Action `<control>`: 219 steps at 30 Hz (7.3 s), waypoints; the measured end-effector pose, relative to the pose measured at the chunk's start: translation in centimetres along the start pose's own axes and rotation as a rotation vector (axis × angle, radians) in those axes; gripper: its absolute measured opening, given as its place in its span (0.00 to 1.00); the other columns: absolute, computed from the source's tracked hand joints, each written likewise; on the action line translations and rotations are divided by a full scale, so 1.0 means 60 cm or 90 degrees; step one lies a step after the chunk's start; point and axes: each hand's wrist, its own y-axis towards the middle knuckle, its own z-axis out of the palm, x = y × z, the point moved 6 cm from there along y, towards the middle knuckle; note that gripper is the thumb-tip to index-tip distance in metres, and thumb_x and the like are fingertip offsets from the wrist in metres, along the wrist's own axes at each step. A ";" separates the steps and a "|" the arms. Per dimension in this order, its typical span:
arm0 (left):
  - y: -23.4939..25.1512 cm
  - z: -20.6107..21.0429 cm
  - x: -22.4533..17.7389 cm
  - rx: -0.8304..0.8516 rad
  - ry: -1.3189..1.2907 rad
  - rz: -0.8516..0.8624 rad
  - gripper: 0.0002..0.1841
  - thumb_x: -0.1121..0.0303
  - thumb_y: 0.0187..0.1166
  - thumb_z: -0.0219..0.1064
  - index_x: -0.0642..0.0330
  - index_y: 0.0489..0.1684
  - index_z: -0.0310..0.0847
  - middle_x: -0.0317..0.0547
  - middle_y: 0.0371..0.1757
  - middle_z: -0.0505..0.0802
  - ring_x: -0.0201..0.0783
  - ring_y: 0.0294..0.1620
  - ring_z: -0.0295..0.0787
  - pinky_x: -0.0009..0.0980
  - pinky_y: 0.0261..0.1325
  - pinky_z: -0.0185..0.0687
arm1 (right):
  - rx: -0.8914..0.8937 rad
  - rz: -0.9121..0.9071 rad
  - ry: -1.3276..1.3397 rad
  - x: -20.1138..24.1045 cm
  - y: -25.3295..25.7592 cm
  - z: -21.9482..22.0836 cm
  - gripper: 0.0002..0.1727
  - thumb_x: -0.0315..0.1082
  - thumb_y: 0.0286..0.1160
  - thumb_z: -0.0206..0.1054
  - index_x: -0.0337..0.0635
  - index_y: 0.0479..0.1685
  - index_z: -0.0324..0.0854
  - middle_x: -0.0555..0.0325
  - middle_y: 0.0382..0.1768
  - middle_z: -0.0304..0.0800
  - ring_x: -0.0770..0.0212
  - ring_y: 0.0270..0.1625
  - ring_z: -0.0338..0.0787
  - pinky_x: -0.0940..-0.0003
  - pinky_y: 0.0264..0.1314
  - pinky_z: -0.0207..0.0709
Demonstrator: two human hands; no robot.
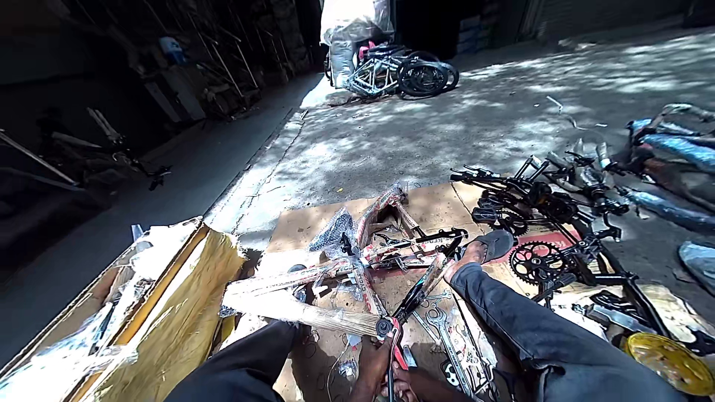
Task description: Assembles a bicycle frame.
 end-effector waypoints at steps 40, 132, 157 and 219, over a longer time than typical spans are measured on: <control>0.013 0.012 -0.114 0.019 0.688 0.203 0.27 0.51 0.93 0.42 0.60 0.59 0.86 0.59 0.56 0.93 0.57 0.64 0.89 0.55 0.62 0.84 | -0.330 0.162 -0.641 0.032 -0.032 -0.202 0.21 0.44 0.81 0.60 0.35 0.55 0.86 0.36 0.57 0.89 0.38 0.63 0.88 0.34 0.63 0.77; -0.245 -0.275 -0.189 0.311 0.770 0.392 0.28 0.47 0.83 0.66 0.37 0.83 0.73 0.44 0.59 0.89 0.47 0.59 0.86 0.47 0.58 0.79 | -0.406 0.489 -0.883 -0.075 -0.080 -0.269 0.43 0.54 0.61 0.75 0.50 0.82 0.71 0.40 0.71 0.84 0.41 0.74 0.84 0.39 0.70 0.77; -0.251 -0.299 -0.205 0.250 0.711 0.408 0.27 0.47 0.80 0.69 0.36 0.79 0.77 0.43 0.55 0.91 0.45 0.56 0.88 0.45 0.58 0.81 | -0.127 -0.149 -0.229 0.101 -0.047 -0.084 0.08 0.30 0.86 0.58 0.37 0.53 0.80 0.59 0.33 0.86 0.65 0.30 0.85 0.68 0.38 0.84; -0.254 -0.271 -0.204 0.339 0.742 0.361 0.28 0.51 0.83 0.67 0.36 0.84 0.71 0.48 0.64 0.87 0.51 0.63 0.84 0.49 0.64 0.77 | -0.387 -0.614 -0.519 0.065 -0.002 0.087 0.34 0.62 0.80 0.61 0.47 0.73 0.85 0.39 0.73 0.76 0.55 0.72 0.81 0.60 0.71 0.81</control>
